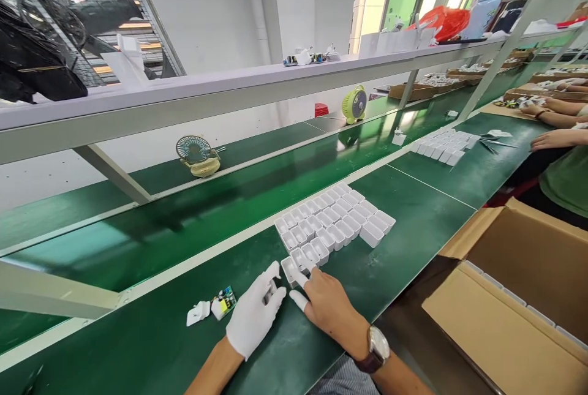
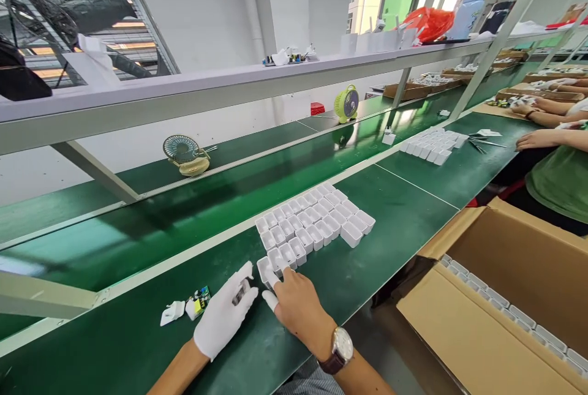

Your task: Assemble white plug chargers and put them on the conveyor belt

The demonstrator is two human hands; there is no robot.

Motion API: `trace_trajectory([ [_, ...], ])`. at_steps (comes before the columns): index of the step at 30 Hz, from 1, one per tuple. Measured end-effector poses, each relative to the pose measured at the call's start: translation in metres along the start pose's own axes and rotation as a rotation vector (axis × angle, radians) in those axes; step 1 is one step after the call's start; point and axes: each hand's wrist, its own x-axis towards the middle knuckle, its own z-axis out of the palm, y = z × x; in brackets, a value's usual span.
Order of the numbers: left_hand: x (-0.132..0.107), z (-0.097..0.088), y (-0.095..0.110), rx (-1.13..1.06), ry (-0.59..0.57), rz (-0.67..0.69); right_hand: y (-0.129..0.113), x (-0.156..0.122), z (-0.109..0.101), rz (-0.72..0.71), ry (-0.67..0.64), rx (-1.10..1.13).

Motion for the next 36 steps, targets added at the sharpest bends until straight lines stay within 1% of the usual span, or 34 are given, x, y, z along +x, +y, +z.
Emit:
trace_trajectory([
  [3,-0.013,0.004,-0.019,-0.034,-0.069,-0.006,-0.007,0.009,0.009,-0.001,-0.062,-0.061],
  [5,-0.018,0.007,-0.029,-0.027,-0.079,0.005,-0.009,0.005,0.009,-0.047,-0.079,-0.063],
  [7,-0.021,0.008,-0.035,-0.008,-0.078,0.019,-0.007,-0.009,0.0,-0.086,-0.079,-0.037],
  [9,-0.022,0.006,-0.037,0.013,-0.097,0.021,0.002,-0.029,-0.016,-0.084,-0.04,0.01],
  [12,-0.021,0.003,-0.035,0.047,-0.139,0.009,0.033,-0.056,-0.045,-0.015,0.053,0.017],
  [15,-0.017,0.002,-0.033,0.079,-0.161,-0.004,0.078,-0.066,-0.063,0.089,0.082,-0.125],
  [17,-0.016,0.002,-0.034,0.088,-0.182,0.0,0.106,-0.063,-0.066,0.142,0.064,-0.226],
  [19,-0.017,0.004,-0.037,0.09,-0.196,-0.021,0.126,-0.056,-0.064,0.157,0.03,-0.279],
  [21,-0.018,0.005,-0.04,0.087,-0.19,-0.075,0.136,-0.048,-0.06,0.155,0.011,-0.302],
  [23,-0.02,0.005,-0.042,0.07,-0.18,-0.096,0.141,-0.042,-0.056,0.16,0.011,-0.32],
  [27,-0.02,0.003,-0.044,0.058,-0.208,-0.062,0.146,-0.041,-0.053,0.203,0.024,-0.351],
  [30,-0.019,0.003,-0.042,0.062,-0.211,-0.041,0.139,-0.046,-0.06,0.218,0.045,-0.343],
  [31,-0.02,0.004,-0.04,0.055,-0.205,-0.024,0.132,-0.047,-0.063,0.214,0.074,-0.295],
  [33,-0.024,0.005,-0.031,0.041,-0.207,0.026,0.11,-0.045,-0.068,0.184,0.176,-0.111],
  [35,-0.028,0.003,-0.017,0.044,-0.218,0.088,0.081,-0.037,-0.067,0.08,0.273,0.113],
  [36,-0.029,0.0,-0.009,0.056,-0.22,0.122,0.065,-0.032,-0.065,-0.006,0.283,0.197],
])
